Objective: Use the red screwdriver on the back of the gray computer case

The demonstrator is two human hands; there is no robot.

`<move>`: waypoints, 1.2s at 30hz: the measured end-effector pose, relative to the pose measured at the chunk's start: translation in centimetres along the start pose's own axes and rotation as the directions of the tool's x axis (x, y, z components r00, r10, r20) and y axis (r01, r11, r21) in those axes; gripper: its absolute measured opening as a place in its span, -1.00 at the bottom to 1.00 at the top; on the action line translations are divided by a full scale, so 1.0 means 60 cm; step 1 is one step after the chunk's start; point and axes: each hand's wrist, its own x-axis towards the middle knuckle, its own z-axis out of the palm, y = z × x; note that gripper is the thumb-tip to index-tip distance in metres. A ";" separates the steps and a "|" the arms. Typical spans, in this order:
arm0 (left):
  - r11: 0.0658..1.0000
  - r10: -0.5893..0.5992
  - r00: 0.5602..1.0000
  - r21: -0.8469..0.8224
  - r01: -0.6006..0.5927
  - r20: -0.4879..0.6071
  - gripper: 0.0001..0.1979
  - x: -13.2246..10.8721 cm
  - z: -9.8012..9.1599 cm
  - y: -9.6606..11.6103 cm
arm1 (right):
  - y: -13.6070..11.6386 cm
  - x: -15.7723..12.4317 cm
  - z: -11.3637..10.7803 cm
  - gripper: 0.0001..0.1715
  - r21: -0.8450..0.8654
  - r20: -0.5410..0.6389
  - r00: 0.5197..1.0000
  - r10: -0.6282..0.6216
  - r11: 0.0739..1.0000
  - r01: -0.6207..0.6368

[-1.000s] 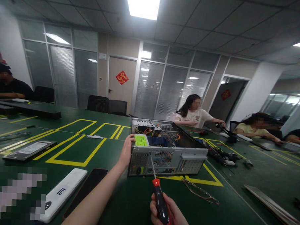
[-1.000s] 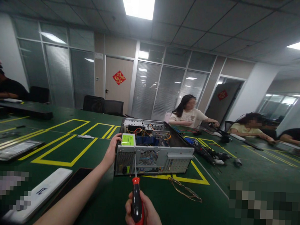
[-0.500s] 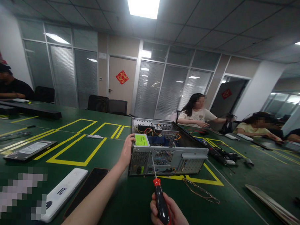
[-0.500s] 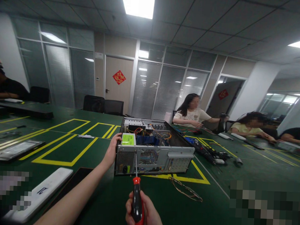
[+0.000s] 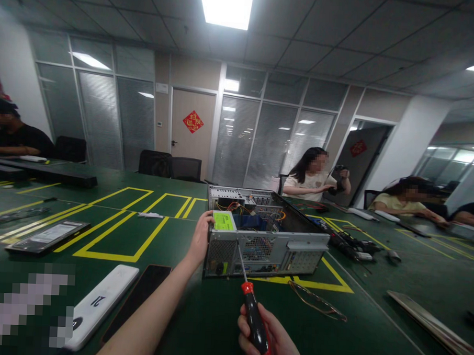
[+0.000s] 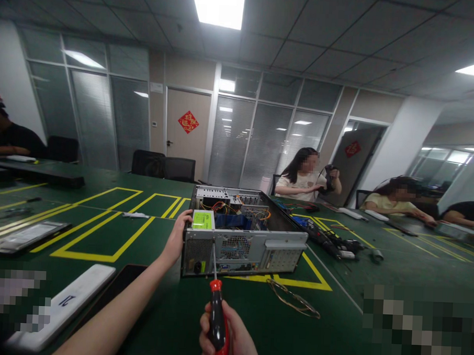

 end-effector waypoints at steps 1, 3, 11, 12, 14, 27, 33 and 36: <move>1.000 -0.001 1.000 0.005 0.001 0.002 -0.48 0.000 0.000 0.000 | 0.000 0.000 -0.001 -0.50 -0.002 0.001 1.000 -0.006 1.000 0.006; 1.000 -0.008 1.000 0.010 0.008 0.004 -0.48 0.000 0.000 -0.001 | 0.002 0.001 -0.003 -0.50 -0.014 0.004 1.000 -0.015 1.000 0.015; 1.000 -0.011 1.000 -0.001 0.011 -0.006 -0.50 0.000 0.000 0.001 | -0.001 0.000 -0.002 -0.53 -0.003 0.029 0.999 -0.036 0.999 0.036; 1.000 -0.012 1.000 -0.003 0.012 -0.003 -0.50 0.000 0.000 0.002 | -0.002 -0.001 -0.002 -0.54 0.000 0.027 0.999 -0.040 0.999 0.040; 1.000 -0.016 1.000 -0.010 0.016 0.003 -0.50 -0.001 0.000 0.003 | -0.002 -0.002 -0.003 -0.55 -0.004 0.031 0.999 -0.032 0.999 0.032; 1.000 0.001 1.000 -0.003 -0.001 -0.001 -0.49 0.001 0.000 0.000 | -0.028 -0.022 0.008 -0.39 -0.027 0.185 0.978 0.100 0.995 -0.097; 1.000 0.007 1.000 -0.006 -0.007 0.003 -0.49 0.001 -0.002 0.001 | -0.026 -0.028 0.007 -0.45 -0.066 0.256 0.961 0.104 0.994 -0.090; 1.000 0.014 1.000 -0.002 -0.014 0.002 -0.51 0.001 -0.002 -0.001 | -0.024 -0.028 0.004 -0.44 -0.105 0.291 0.952 0.092 0.992 -0.064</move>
